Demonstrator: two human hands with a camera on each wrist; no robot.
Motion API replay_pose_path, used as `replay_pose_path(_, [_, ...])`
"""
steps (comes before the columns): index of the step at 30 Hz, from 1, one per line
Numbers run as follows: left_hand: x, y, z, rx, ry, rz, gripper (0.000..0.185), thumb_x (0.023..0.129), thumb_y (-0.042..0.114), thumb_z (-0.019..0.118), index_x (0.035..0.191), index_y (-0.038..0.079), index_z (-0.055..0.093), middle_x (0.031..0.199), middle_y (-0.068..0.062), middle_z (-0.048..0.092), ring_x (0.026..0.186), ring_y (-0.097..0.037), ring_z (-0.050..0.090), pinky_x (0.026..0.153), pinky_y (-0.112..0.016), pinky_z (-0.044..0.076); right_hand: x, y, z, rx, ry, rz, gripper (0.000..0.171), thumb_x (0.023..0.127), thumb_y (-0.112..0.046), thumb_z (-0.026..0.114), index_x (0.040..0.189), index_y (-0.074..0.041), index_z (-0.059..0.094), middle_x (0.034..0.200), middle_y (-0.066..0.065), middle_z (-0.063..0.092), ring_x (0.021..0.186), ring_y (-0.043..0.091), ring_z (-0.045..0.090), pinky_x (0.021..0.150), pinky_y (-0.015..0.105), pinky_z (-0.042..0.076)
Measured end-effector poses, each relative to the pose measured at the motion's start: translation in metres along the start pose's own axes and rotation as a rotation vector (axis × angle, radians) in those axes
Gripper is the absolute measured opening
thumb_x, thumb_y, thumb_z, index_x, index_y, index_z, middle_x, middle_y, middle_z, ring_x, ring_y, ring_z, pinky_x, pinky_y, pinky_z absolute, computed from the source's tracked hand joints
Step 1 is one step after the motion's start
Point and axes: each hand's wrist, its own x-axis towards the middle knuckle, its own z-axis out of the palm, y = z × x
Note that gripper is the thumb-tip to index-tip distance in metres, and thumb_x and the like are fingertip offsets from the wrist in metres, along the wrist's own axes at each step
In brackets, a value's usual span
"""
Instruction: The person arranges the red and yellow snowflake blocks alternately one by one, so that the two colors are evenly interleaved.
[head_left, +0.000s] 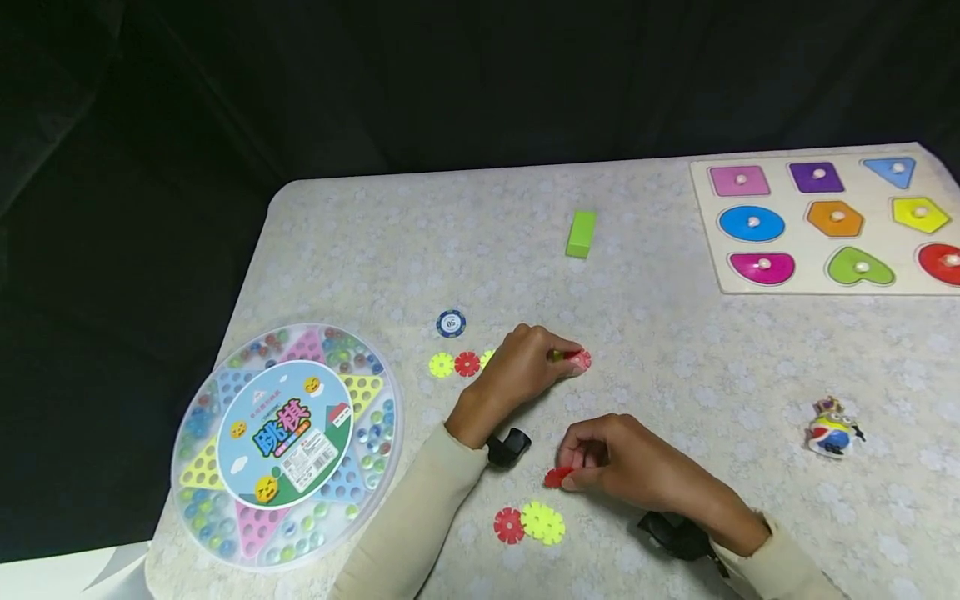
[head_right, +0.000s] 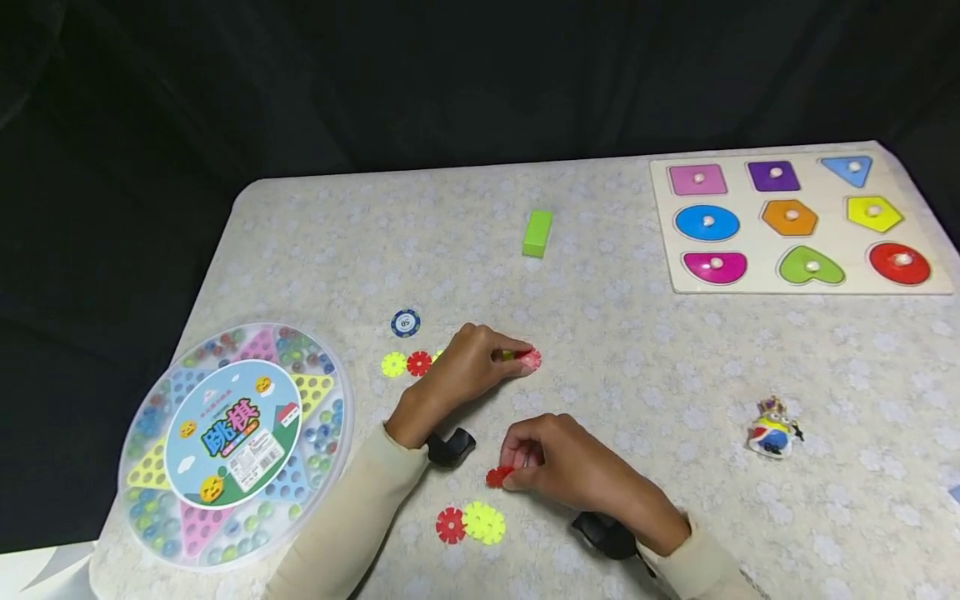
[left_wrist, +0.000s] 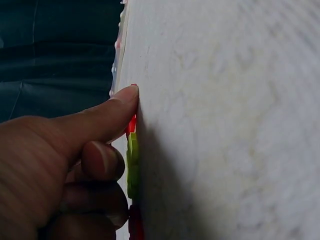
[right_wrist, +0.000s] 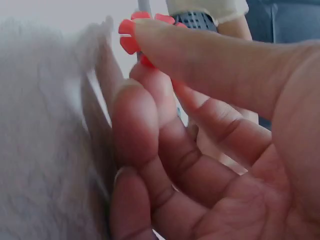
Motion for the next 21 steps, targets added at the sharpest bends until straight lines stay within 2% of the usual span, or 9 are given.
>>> replay_pose_path(3, [0.0, 0.0, 0.0, 0.003, -0.005, -0.011, 0.025, 0.088, 0.02, 0.077, 0.112, 0.013, 0.078, 0.113, -0.002, 0.075, 0.1, -0.008, 0.071, 0.07, -0.013, 0.047, 0.0, -0.001, -0.002, -0.016, 0.004, -0.003, 0.015, 0.081, -0.016, 0.083, 0.085, -0.014, 0.069, 0.075, -0.009, 0.059, 0.066, -0.001, 0.053, 0.061, 0.02, 0.047])
replay_pose_path(6, [0.0, 0.0, 0.0, 0.01, -0.012, -0.014, 0.026, 0.089, 0.021, 0.076, 0.114, 0.012, 0.077, 0.115, -0.004, 0.075, 0.098, -0.007, 0.07, 0.068, -0.013, 0.045, -0.002, -0.006, 0.003, -0.182, 0.043, -0.037, 0.027, 0.075, -0.019, 0.088, 0.096, -0.016, 0.07, 0.086, -0.01, 0.059, 0.078, 0.002, 0.053, 0.069, 0.023, 0.046])
replay_pose_path(9, [0.001, 0.001, -0.002, 0.019, -0.026, -0.013, 0.027, 0.09, 0.022, 0.075, 0.115, 0.012, 0.076, 0.116, -0.004, 0.074, 0.096, -0.005, 0.067, 0.068, -0.013, 0.043, -0.004, -0.013, 0.014, -0.388, 0.057, -0.119, 0.043, 0.067, -0.028, 0.093, 0.103, -0.023, 0.07, 0.097, -0.011, 0.055, 0.089, 0.007, 0.05, 0.075, 0.029, 0.042])
replay_pose_path(11, [0.001, 0.001, -0.002, 0.016, -0.038, -0.014, 0.028, 0.091, 0.022, 0.074, 0.116, 0.012, 0.076, 0.117, -0.004, 0.074, 0.093, -0.004, 0.066, 0.067, -0.013, 0.043, -0.005, -0.016, 0.023, -0.49, 0.034, -0.169, 0.044, 0.063, -0.034, 0.094, 0.1, -0.029, 0.07, 0.099, -0.013, 0.053, 0.091, 0.007, 0.047, 0.076, 0.032, 0.037])
replay_pose_path(14, [-0.001, 0.001, -0.003, 0.013, -0.045, -0.015, 0.028, 0.091, 0.023, 0.074, 0.117, 0.012, 0.075, 0.118, -0.004, 0.073, 0.095, -0.005, 0.066, 0.068, -0.013, 0.042, -0.005, -0.019, 0.031, -0.556, -0.012, -0.229, 0.04, 0.061, -0.038, 0.093, 0.092, -0.032, 0.068, 0.098, -0.014, 0.05, 0.089, 0.007, 0.045, 0.077, 0.034, 0.033])
replay_pose_path(17, [-0.001, 0.001, -0.003, 0.006, -0.042, -0.014, 0.028, 0.091, 0.022, 0.074, 0.117, 0.012, 0.076, 0.117, -0.005, 0.074, 0.097, -0.008, 0.068, 0.068, -0.014, 0.043, -0.004, -0.02, 0.032, -0.488, -0.042, -0.206, 0.032, 0.064, -0.032, 0.092, 0.085, -0.033, 0.068, 0.096, -0.017, 0.05, 0.089, 0.005, 0.045, 0.079, 0.035, 0.032])
replay_pose_path(21, [0.0, 0.0, -0.002, -0.004, -0.036, -0.007, 0.027, 0.09, 0.021, 0.075, 0.116, 0.011, 0.076, 0.116, -0.005, 0.074, 0.101, -0.011, 0.07, 0.069, -0.013, 0.045, -0.002, -0.018, 0.026, -0.283, -0.049, -0.211, 0.018, 0.075, -0.023, 0.087, 0.087, -0.032, 0.076, 0.093, -0.02, 0.057, 0.089, -0.001, 0.053, 0.081, 0.031, 0.04])
